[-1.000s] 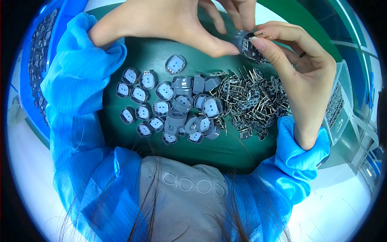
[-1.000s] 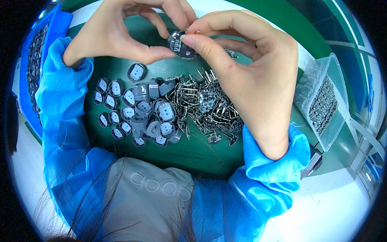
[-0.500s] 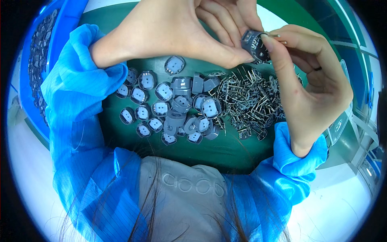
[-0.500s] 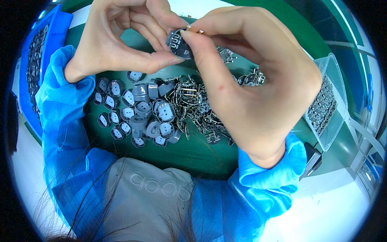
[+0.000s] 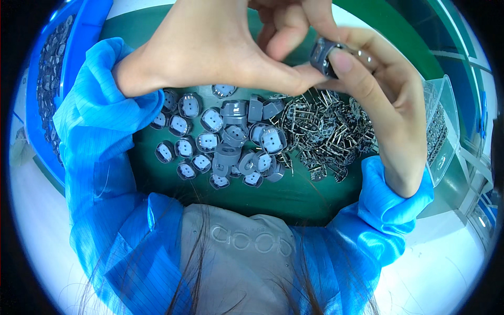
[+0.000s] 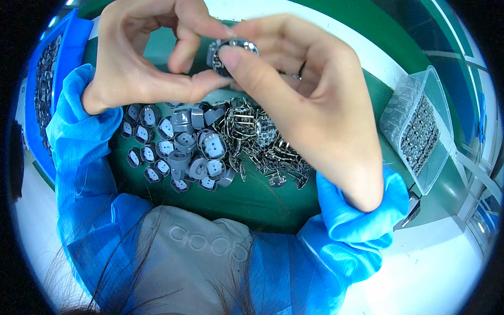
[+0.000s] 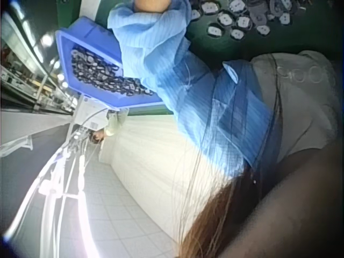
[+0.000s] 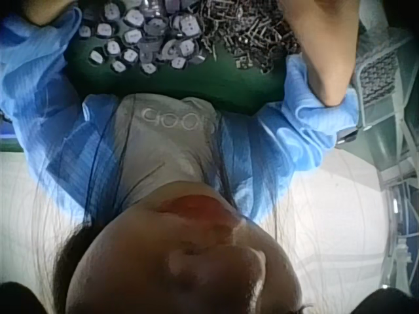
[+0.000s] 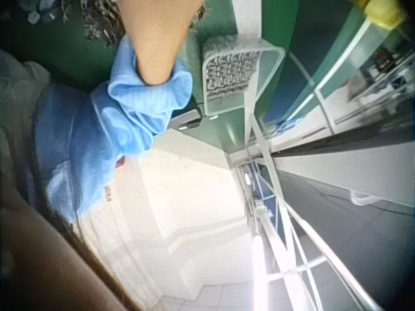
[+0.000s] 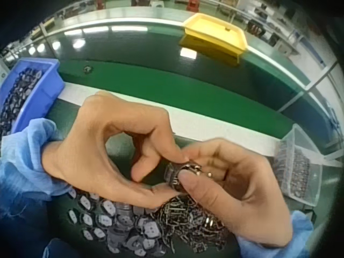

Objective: Manually inserting metal pins into small grey plastic housings on an assembly line.

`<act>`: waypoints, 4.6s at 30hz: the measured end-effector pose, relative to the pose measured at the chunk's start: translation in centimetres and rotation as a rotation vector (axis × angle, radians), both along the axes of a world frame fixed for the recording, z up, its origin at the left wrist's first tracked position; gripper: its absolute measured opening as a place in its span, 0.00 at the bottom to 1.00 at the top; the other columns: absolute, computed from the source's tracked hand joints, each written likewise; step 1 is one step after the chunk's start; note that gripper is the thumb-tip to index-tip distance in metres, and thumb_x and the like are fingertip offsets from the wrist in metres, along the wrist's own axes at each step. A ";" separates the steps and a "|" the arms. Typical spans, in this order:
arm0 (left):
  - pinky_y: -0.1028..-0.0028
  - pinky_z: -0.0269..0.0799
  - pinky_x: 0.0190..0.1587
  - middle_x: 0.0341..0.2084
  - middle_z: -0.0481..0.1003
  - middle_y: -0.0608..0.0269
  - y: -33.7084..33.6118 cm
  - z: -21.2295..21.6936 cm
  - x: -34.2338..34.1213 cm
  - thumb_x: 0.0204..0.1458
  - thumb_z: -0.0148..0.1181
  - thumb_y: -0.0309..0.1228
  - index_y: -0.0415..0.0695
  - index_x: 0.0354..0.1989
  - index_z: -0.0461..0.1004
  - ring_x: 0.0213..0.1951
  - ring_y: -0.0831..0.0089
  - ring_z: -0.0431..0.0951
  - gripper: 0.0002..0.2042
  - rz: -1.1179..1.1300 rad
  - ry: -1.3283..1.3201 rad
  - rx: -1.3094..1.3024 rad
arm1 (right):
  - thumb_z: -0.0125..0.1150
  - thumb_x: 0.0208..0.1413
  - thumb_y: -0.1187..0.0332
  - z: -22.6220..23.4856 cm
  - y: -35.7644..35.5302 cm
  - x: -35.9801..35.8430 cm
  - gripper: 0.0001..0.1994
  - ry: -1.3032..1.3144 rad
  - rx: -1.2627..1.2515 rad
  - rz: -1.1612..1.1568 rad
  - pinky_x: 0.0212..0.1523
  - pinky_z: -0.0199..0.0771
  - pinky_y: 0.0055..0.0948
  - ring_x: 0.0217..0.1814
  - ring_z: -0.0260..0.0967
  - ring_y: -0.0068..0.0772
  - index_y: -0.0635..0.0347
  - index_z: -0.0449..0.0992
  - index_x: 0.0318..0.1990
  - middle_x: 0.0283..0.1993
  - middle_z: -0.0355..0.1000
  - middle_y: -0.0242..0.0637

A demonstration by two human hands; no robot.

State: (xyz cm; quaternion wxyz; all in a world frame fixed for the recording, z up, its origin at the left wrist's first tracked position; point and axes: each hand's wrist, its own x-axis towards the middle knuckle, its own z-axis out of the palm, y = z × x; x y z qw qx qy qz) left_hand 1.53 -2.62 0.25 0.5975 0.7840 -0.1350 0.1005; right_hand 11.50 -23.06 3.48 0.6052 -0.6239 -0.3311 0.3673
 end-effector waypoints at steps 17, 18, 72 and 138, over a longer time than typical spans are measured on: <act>0.74 0.77 0.38 0.35 0.82 0.60 7.0 -0.8 4.5 0.44 0.74 0.28 0.40 0.41 0.82 0.37 0.68 0.83 0.14 0.437 -0.159 0.728 | 0.67 0.58 0.67 -0.7 -1.9 2.9 0.14 -0.896 -0.499 -0.138 0.43 0.70 0.23 0.45 0.74 0.23 0.58 0.80 0.52 0.42 0.80 0.35; 0.72 0.77 0.42 0.38 0.81 0.57 8.8 -1.5 4.6 0.45 0.73 0.27 0.41 0.44 0.81 0.40 0.66 0.82 0.16 0.485 -0.095 0.798 | 0.69 0.56 0.66 -0.1 -1.9 2.6 0.13 -0.888 -0.599 -0.121 0.39 0.68 0.24 0.43 0.74 0.23 0.57 0.82 0.49 0.41 0.80 0.35; 0.80 0.81 0.42 0.34 0.82 0.56 0.2 0.2 0.0 0.47 0.72 0.19 0.29 0.46 0.79 0.36 0.79 0.82 0.17 -0.110 0.329 -0.314 | 0.69 0.51 0.83 -1.1 -0.6 1.0 0.08 -0.942 0.026 -0.121 0.55 0.74 0.29 0.50 0.75 0.31 0.69 0.82 0.40 0.45 0.77 0.40; 0.77 0.65 0.27 0.37 0.70 0.59 1.2 -3.1 3.3 0.44 0.76 0.31 0.40 0.46 0.83 0.31 0.74 0.70 0.19 -0.145 -0.573 0.145 | 0.61 0.64 0.70 -1.8 -0.7 1.0 0.20 0.065 -0.070 0.138 0.60 0.71 0.30 0.57 0.73 0.31 0.72 0.70 0.60 0.56 0.73 0.45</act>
